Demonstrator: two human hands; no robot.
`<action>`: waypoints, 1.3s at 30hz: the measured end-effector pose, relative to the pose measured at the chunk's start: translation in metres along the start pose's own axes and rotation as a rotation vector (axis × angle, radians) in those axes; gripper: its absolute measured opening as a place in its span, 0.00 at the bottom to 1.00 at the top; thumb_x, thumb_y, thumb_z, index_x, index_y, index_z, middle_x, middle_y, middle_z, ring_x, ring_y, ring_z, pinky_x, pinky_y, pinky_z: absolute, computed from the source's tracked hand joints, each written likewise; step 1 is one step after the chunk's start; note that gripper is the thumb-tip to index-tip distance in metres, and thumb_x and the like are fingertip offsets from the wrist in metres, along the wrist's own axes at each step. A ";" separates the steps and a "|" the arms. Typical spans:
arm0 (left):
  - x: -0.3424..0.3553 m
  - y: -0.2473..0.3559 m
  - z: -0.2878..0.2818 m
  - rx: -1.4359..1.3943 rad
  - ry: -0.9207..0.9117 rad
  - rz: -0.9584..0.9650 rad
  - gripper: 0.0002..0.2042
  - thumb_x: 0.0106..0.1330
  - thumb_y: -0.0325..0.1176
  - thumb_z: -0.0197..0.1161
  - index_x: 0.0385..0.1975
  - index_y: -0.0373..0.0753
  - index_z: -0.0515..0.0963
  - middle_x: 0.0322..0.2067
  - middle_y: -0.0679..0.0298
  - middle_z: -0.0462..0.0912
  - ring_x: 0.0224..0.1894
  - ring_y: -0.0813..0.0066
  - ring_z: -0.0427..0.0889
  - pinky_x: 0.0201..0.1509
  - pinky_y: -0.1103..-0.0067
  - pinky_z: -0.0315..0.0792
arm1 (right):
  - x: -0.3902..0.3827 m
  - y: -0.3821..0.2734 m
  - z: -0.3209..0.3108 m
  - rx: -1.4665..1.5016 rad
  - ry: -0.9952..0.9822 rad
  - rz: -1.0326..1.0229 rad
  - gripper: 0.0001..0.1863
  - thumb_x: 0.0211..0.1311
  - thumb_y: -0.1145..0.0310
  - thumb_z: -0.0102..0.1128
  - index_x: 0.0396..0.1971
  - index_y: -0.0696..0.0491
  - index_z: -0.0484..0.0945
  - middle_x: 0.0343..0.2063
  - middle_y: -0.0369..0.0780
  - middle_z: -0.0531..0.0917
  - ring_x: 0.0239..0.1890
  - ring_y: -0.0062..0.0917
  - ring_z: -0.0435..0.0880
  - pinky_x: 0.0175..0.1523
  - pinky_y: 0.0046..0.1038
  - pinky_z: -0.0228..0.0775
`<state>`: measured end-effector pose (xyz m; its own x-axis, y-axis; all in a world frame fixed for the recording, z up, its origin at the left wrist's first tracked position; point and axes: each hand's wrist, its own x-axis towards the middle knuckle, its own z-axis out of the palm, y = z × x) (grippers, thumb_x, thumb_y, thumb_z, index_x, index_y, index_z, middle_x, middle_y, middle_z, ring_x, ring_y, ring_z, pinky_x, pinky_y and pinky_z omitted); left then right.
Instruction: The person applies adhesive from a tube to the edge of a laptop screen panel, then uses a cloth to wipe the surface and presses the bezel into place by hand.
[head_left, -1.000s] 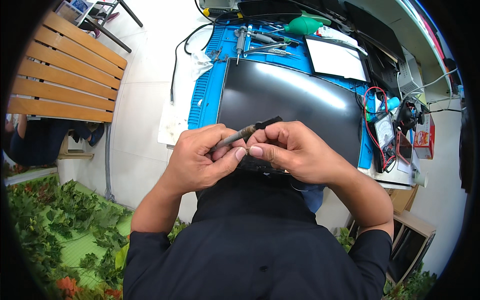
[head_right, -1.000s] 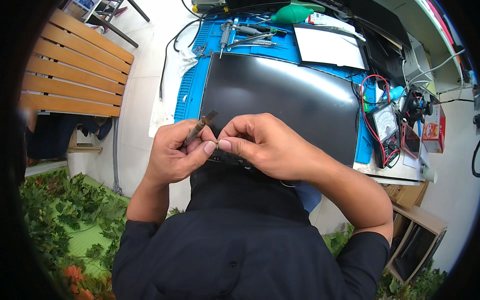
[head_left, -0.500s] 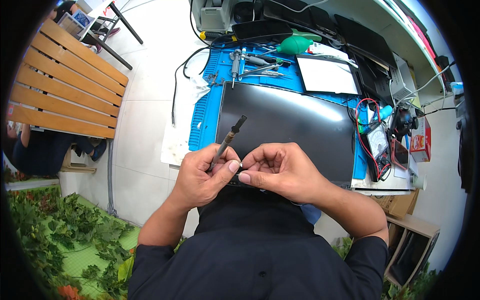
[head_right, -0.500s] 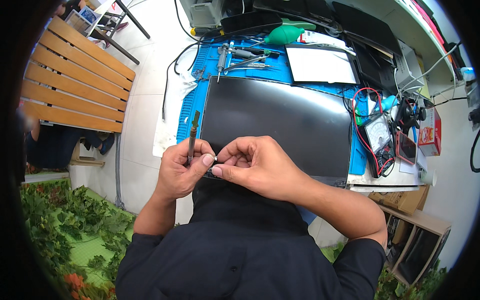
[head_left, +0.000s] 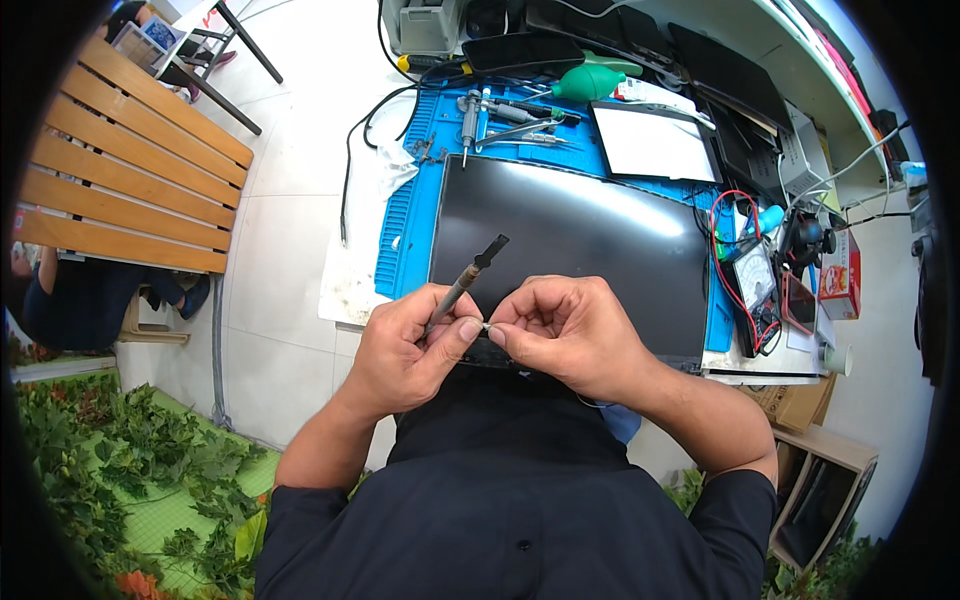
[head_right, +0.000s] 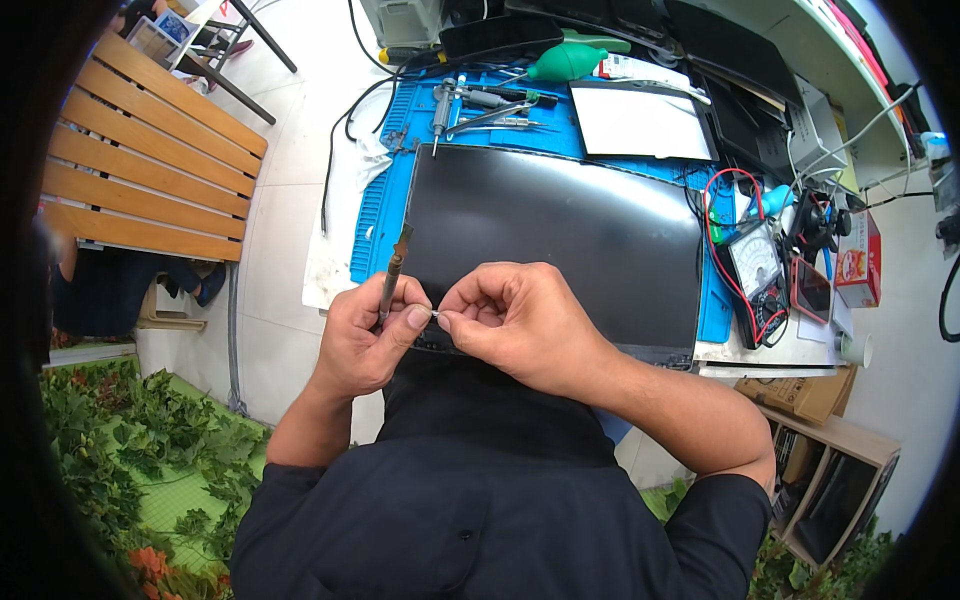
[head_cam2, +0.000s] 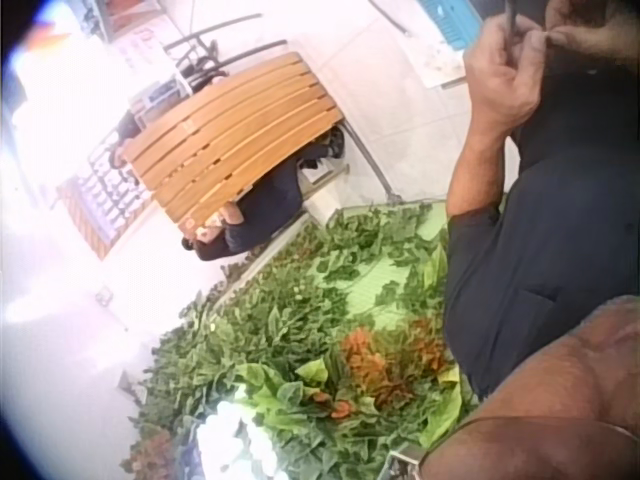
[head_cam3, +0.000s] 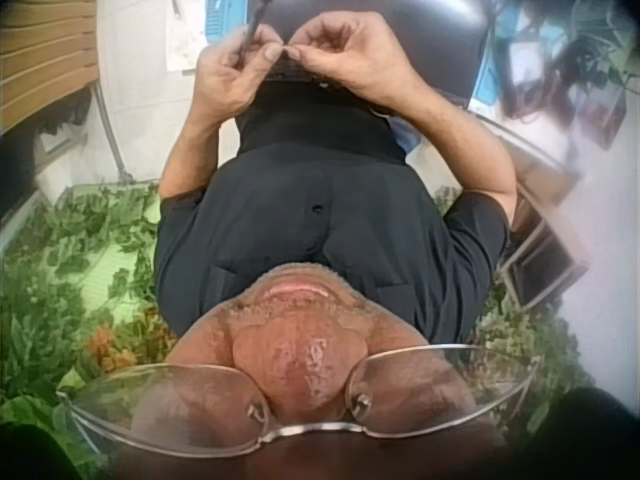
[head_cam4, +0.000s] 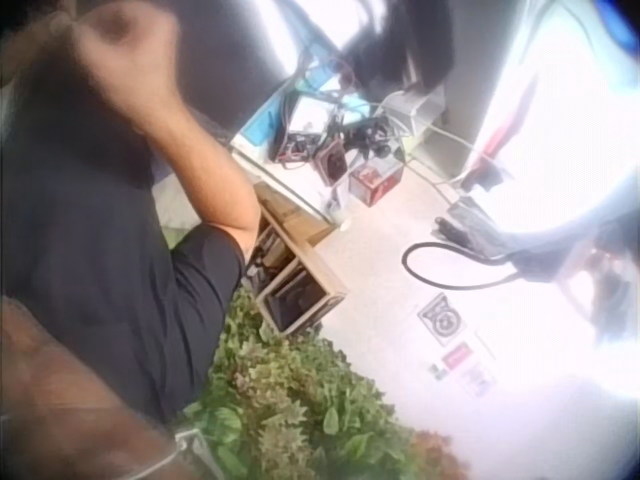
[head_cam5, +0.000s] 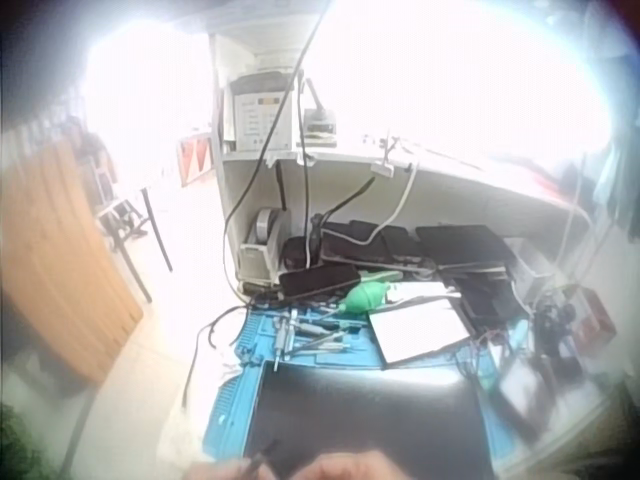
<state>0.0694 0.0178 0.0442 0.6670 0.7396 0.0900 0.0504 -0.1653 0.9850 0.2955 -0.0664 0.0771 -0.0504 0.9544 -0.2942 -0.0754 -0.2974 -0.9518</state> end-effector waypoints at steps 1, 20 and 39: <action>0.000 -0.001 0.000 0.016 0.008 0.014 0.06 0.80 0.30 0.71 0.43 0.34 0.84 0.21 0.76 0.71 0.23 0.89 0.65 0.27 0.81 0.60 | 0.000 0.000 0.000 -0.047 0.008 -0.015 0.09 0.73 0.71 0.73 0.40 0.63 0.90 0.29 0.32 0.88 0.30 0.08 0.81 0.36 0.17 0.76; -0.010 0.004 -0.038 0.007 0.165 -0.065 0.09 0.85 0.33 0.65 0.44 0.34 0.80 0.30 0.77 0.75 0.31 0.91 0.66 0.34 0.86 0.60 | -0.014 -0.019 0.001 -0.263 0.086 -0.113 0.06 0.70 0.74 0.73 0.36 0.62 0.89 0.30 0.34 0.83 0.29 0.12 0.76 0.34 0.22 0.69; 0.017 -0.008 -0.063 0.059 0.218 -0.126 0.09 0.85 0.34 0.66 0.44 0.34 0.81 0.28 0.78 0.73 0.29 0.91 0.64 0.32 0.85 0.58 | 0.107 -0.044 -0.130 -1.146 0.481 -0.472 0.05 0.67 0.73 0.71 0.38 0.59 0.90 0.33 0.49 0.91 0.37 0.47 0.92 0.47 0.43 0.84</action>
<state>0.0338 0.0723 0.0474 0.4769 0.8790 0.0033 0.1701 -0.0960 0.9807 0.4226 0.0518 0.0762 0.1213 0.9439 0.3072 0.9001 0.0259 -0.4350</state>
